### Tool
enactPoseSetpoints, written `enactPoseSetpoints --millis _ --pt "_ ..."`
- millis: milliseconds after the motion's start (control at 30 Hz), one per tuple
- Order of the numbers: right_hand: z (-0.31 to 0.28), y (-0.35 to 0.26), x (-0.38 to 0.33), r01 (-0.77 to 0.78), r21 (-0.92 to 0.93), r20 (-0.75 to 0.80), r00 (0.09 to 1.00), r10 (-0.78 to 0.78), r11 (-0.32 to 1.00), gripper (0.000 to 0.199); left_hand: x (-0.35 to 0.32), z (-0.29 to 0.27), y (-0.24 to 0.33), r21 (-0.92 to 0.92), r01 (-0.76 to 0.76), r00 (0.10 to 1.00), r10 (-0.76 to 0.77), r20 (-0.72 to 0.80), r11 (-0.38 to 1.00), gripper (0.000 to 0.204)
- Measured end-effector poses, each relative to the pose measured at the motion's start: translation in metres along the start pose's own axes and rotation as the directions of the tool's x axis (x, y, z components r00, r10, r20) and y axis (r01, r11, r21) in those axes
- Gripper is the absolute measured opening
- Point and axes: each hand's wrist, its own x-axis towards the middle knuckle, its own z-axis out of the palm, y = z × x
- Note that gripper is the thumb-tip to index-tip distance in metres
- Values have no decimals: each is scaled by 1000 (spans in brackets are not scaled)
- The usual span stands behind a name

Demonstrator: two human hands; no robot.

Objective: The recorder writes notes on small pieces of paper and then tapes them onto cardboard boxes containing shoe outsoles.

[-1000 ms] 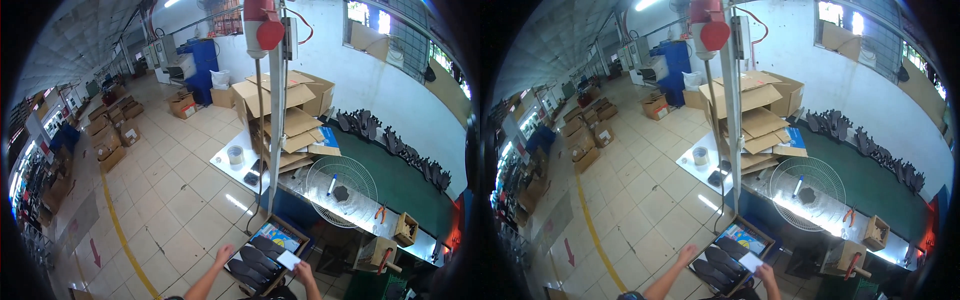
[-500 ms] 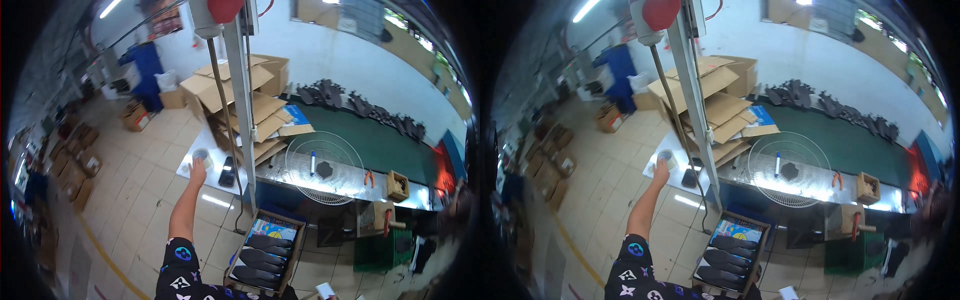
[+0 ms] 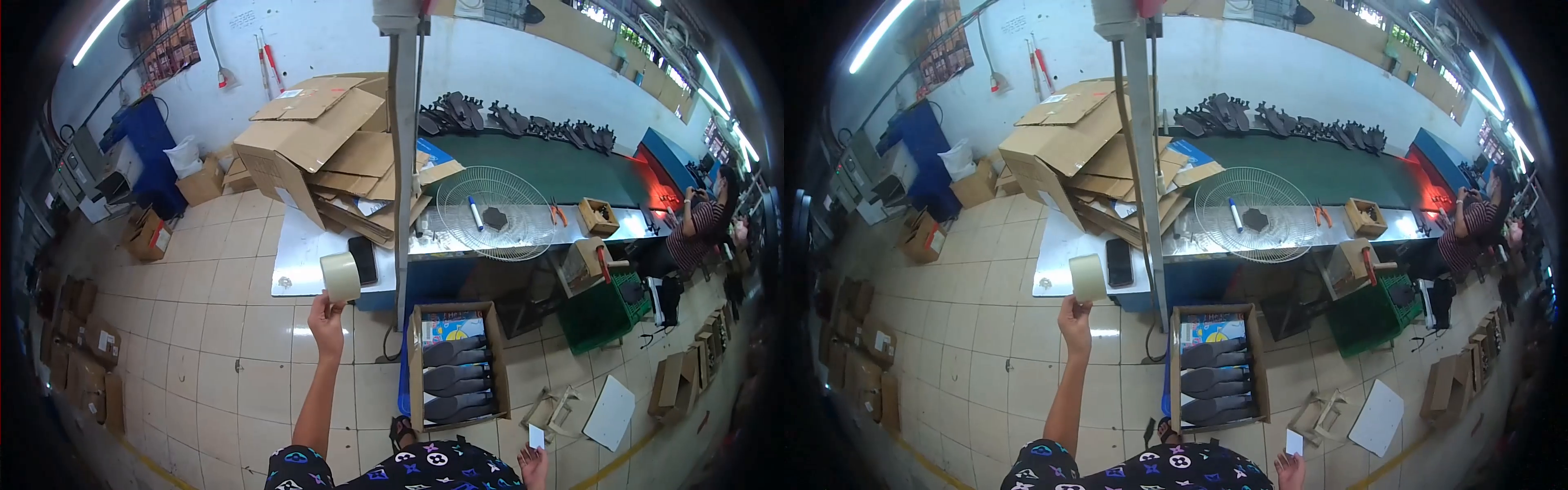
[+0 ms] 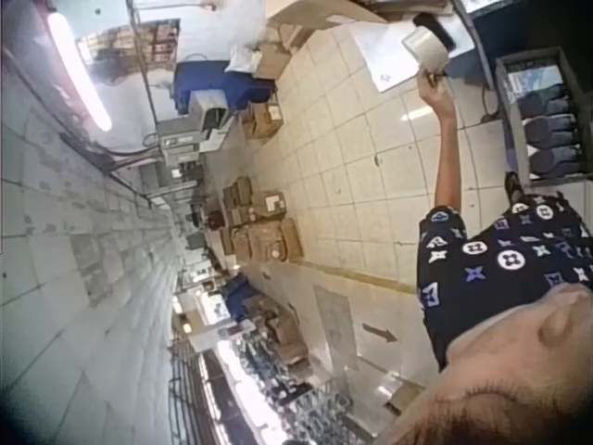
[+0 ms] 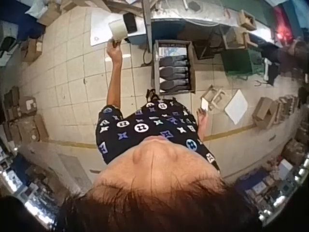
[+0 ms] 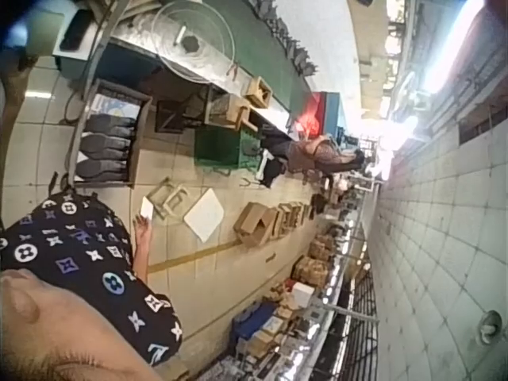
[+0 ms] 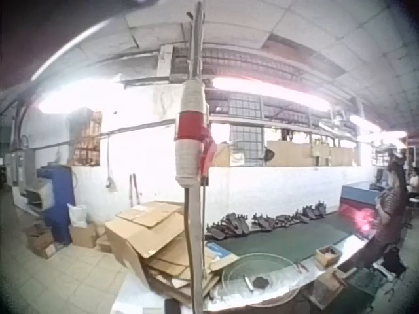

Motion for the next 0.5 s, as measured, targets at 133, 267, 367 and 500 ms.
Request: enactPoseSetpoints --millis 133,267,367,500 --pt "19 5 -11 82 41 -171 982 -74 996 23 -30 8 41 -143 -5 986 29 162 990 26" --pt "128 -9 -37 189 333 45 975 -216 924 32 -86 46 97 -85 -236 886 250 390 968 16" --pt "245 -39 -81 193 341 337 889 -311 920 41 -139 78 117 -296 -252 738 381 557 921 19" --pt "346 -73 -131 108 254 505 833 -227 961 56 -195 103 152 -422 -89 598 387 702 902 29"
